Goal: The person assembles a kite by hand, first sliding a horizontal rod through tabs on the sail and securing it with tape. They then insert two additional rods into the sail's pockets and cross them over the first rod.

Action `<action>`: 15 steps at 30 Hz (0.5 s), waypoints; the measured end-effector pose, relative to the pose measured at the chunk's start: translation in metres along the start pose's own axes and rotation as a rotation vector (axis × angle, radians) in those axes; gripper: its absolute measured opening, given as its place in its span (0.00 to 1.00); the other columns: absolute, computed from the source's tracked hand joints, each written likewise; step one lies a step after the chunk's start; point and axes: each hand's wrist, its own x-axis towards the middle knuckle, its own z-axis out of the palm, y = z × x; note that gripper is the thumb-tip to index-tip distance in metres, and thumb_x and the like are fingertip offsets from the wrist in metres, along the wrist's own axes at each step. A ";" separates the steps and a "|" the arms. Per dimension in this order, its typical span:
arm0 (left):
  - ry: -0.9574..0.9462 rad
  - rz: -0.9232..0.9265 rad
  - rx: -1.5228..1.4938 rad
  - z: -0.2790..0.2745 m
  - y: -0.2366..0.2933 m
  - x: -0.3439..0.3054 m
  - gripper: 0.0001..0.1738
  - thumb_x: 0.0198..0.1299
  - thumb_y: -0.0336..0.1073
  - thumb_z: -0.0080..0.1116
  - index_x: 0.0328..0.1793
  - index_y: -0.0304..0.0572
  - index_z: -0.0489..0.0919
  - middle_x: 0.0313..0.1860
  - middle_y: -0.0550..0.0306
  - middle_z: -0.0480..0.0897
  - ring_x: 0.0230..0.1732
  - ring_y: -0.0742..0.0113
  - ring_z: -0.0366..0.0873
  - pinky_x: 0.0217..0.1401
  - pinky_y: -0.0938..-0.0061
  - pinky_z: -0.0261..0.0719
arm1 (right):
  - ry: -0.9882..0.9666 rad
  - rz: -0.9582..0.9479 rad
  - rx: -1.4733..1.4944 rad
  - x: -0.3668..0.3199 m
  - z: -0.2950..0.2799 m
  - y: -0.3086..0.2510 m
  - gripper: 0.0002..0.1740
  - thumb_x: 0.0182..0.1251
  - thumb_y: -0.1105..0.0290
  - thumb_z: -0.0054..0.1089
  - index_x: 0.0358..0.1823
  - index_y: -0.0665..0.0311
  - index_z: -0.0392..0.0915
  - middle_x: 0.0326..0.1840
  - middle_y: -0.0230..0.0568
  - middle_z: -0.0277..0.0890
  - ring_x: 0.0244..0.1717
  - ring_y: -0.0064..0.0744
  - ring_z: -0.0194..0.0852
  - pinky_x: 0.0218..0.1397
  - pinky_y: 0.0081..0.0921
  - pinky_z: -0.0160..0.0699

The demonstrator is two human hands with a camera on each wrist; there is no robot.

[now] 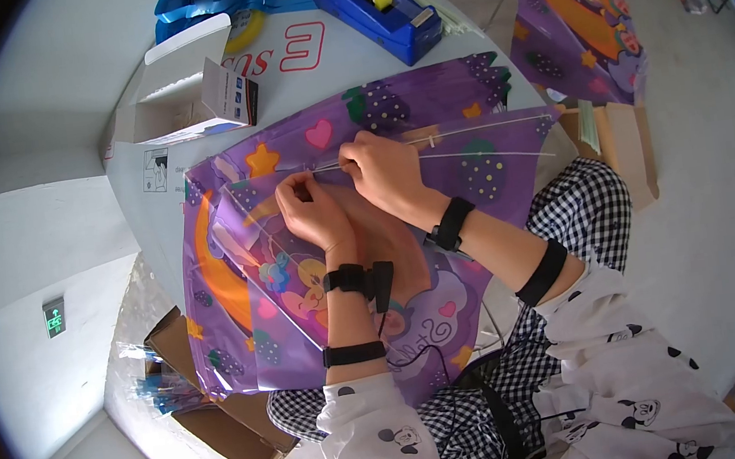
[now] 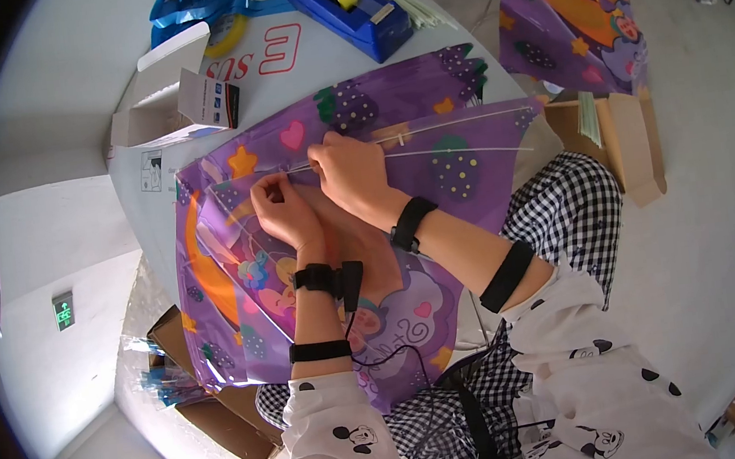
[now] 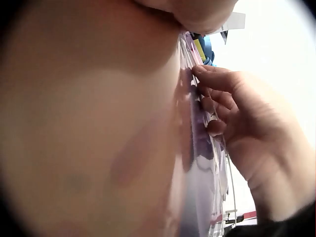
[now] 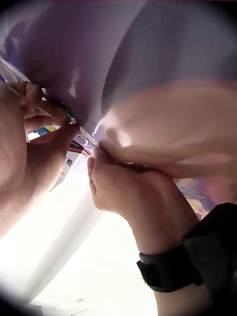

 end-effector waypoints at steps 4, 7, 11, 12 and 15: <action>0.001 0.014 0.014 0.000 -0.004 0.001 0.03 0.56 0.26 0.64 0.33 0.39 0.80 0.29 0.58 0.81 0.28 0.68 0.78 0.34 0.74 0.77 | 0.022 0.001 0.002 -0.003 0.000 -0.002 0.03 0.56 0.75 0.58 0.28 0.57 0.79 0.31 0.35 0.75 0.36 0.41 0.79 0.34 0.42 0.75; 0.003 -0.002 0.020 0.001 -0.002 0.000 0.03 0.56 0.27 0.65 0.34 0.40 0.80 0.29 0.59 0.82 0.29 0.67 0.79 0.34 0.74 0.77 | 0.050 -0.005 -0.002 -0.004 0.003 -0.002 0.04 0.55 0.76 0.58 0.27 0.57 0.78 0.31 0.34 0.74 0.36 0.40 0.79 0.33 0.41 0.75; 0.004 -0.019 0.027 0.001 -0.001 0.000 0.03 0.56 0.27 0.65 0.34 0.41 0.81 0.30 0.58 0.83 0.29 0.67 0.80 0.35 0.73 0.78 | 0.091 -0.032 -0.002 -0.005 0.006 -0.001 0.04 0.54 0.76 0.59 0.27 0.57 0.77 0.30 0.33 0.73 0.36 0.39 0.79 0.32 0.40 0.75; 0.013 -0.020 0.020 0.001 -0.001 0.000 0.03 0.56 0.27 0.65 0.33 0.41 0.81 0.30 0.58 0.83 0.29 0.65 0.80 0.35 0.72 0.78 | 0.097 -0.037 -0.007 -0.006 0.007 -0.001 0.04 0.54 0.76 0.59 0.27 0.57 0.77 0.30 0.33 0.73 0.36 0.39 0.78 0.32 0.40 0.75; 0.017 -0.047 -0.010 0.003 -0.003 0.000 0.03 0.55 0.26 0.64 0.32 0.42 0.81 0.31 0.58 0.83 0.30 0.62 0.81 0.35 0.70 0.78 | 0.116 -0.044 -0.031 -0.006 0.007 -0.001 0.03 0.55 0.75 0.60 0.27 0.56 0.78 0.29 0.32 0.73 0.35 0.37 0.78 0.31 0.39 0.75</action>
